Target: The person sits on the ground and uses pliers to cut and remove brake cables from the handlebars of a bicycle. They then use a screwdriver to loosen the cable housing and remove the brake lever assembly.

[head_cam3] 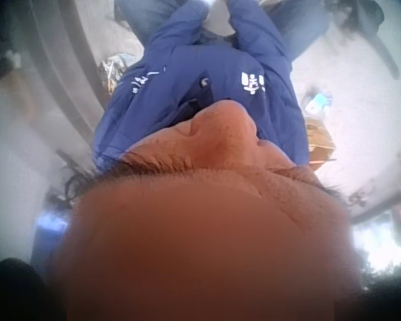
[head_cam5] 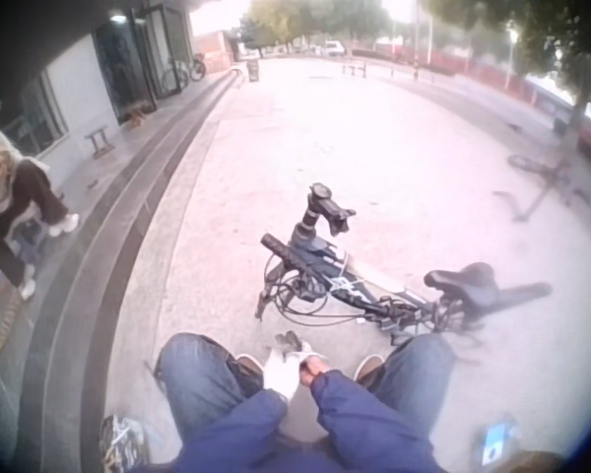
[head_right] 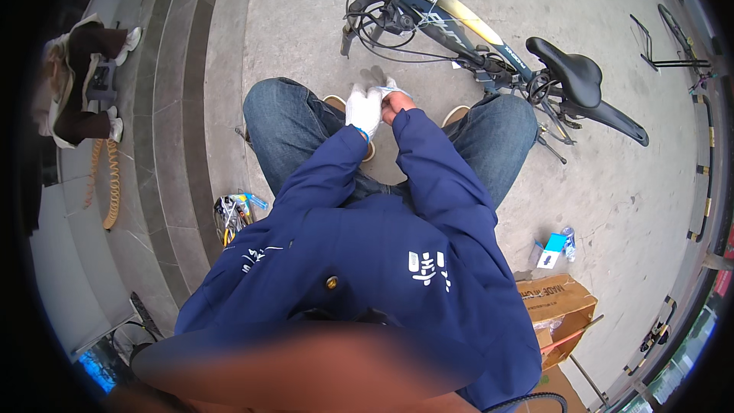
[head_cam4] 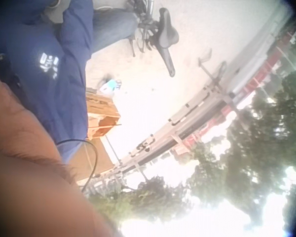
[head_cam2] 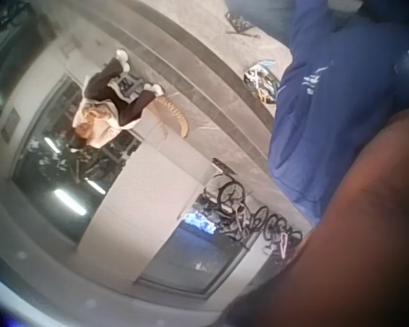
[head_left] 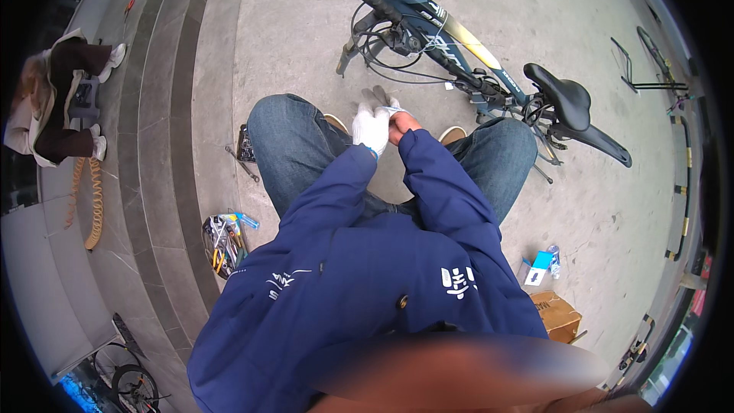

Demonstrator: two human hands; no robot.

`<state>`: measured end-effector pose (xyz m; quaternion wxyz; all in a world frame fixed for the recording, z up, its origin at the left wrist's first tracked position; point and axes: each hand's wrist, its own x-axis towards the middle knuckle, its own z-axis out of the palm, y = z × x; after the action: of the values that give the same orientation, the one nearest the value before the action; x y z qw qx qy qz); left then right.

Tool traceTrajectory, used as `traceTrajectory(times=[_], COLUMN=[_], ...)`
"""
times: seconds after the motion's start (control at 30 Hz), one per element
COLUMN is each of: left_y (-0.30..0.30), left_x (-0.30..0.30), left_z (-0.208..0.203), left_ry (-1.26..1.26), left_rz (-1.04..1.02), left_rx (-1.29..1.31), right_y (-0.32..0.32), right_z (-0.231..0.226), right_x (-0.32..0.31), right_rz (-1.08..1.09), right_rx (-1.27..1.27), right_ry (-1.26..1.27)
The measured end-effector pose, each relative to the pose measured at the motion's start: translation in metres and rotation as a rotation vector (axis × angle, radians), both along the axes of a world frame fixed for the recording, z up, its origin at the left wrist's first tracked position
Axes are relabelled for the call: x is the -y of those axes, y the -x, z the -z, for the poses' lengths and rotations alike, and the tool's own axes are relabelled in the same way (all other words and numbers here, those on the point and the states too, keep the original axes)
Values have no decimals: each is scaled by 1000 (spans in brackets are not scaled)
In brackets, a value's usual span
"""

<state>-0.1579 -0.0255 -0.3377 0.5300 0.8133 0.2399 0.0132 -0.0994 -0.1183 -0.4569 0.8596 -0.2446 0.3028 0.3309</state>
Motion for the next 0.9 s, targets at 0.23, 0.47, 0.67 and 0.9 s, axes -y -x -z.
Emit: traceTrajectory(times=[0.23,0.47,0.67,0.9], left_y=[6,-2,5,20], left_x=[16,4,6,15], left_z=[14,7,-5,-18], left_ry=[153,143,-137,-142], left_rz=[129,-121,222,618], left_rx=[52,251,216,198], right_y=[-14,15,6,-8], right_z=[-28,-53,16,53], right_x=[10,7,1,18], right_rz=[193,-580,-416,-478], right_rx=[444,1245,974,291], right_ry=[267,1428,937,63])
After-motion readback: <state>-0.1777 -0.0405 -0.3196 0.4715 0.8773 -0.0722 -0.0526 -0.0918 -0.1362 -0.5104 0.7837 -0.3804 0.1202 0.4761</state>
